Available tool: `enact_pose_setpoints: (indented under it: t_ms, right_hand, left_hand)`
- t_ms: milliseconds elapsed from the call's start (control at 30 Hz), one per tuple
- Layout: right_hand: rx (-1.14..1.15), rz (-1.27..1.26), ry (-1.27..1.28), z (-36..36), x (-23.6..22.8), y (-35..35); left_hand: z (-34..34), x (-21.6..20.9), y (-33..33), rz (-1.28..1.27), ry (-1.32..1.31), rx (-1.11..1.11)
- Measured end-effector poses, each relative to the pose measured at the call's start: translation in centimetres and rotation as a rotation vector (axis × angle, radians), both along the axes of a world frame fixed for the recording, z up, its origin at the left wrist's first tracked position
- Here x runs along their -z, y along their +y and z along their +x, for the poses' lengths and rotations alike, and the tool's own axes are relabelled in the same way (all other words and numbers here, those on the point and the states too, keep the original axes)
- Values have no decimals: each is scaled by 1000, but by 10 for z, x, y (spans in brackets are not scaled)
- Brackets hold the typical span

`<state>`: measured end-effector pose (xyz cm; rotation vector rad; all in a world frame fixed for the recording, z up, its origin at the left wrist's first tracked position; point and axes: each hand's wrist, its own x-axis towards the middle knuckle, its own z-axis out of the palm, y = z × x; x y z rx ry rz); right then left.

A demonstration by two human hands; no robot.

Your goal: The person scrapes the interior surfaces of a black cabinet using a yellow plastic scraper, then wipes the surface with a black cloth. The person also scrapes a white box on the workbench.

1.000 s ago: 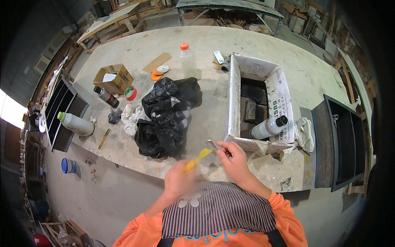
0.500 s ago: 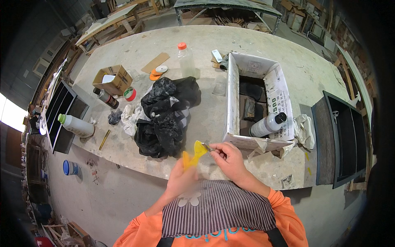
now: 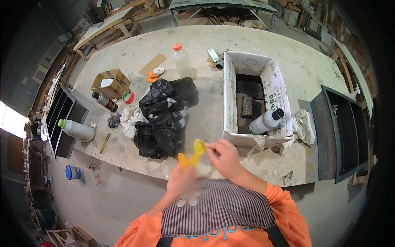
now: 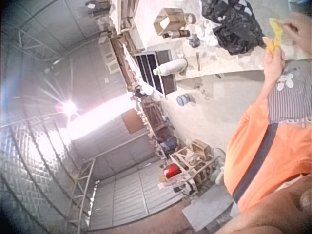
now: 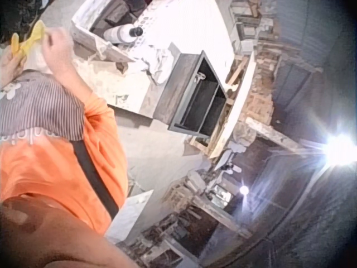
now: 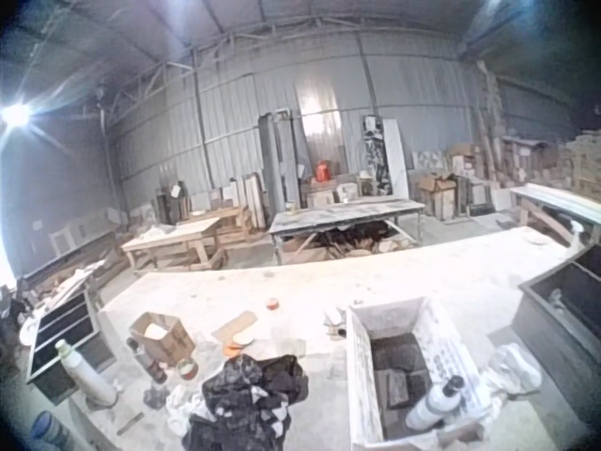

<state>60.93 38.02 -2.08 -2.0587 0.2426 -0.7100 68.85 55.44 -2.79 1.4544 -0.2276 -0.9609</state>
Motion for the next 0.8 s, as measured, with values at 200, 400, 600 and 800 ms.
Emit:
enact_pose_setpoints:
  t_ms: [200,400,600,800]
  right_hand:
    - [7,32,-49,5,-5,-4]
    - [-99,-113,-62,2,4,-1]
    - [-157,-33,-66,5,11,-1]
    - [-131,55,-41,7,10,-3]
  left_hand:
    - [-2,5,0,-28,1,-1]
    - [-3,2,-1,-80,-13,26]
    - [2,3,-2,-85,-126,82]
    - [2,11,2,93,-137,22]
